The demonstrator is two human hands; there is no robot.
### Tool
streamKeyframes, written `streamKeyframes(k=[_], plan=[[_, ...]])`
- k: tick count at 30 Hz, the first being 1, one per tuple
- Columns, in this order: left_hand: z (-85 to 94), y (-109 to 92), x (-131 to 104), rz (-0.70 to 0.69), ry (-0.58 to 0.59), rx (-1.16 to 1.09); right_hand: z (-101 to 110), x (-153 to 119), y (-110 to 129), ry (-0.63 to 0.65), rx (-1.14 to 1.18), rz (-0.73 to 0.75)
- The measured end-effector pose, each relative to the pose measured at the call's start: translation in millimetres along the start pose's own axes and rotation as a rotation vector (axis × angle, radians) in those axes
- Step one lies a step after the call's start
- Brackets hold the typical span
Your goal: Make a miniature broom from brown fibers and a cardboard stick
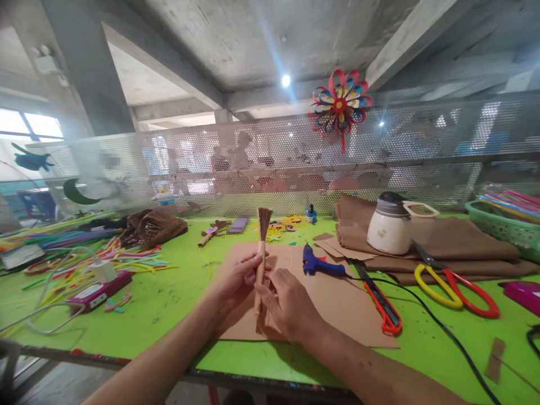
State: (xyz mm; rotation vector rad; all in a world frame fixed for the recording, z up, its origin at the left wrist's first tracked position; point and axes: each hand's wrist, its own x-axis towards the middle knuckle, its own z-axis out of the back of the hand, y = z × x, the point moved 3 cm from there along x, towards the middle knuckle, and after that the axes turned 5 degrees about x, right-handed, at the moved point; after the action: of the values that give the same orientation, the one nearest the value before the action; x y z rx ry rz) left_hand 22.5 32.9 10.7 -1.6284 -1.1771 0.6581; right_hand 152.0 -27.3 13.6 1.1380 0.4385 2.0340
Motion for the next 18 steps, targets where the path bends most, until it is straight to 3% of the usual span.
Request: streamKeyframes(k=[6,10,18], plan=[[9.2,-6,2,-0.044,-0.074,-0.018,-3,-5,4,0.039,-0.2,0.098],[15.3,-11,3,-0.046,-0.141,-0.077,-8,-10,2,0.049,-0.202,0.207],[11.1,-12,1,0.027,-0.168,-0.136,8,-2,4,-0.132,-0.135,0.199]])
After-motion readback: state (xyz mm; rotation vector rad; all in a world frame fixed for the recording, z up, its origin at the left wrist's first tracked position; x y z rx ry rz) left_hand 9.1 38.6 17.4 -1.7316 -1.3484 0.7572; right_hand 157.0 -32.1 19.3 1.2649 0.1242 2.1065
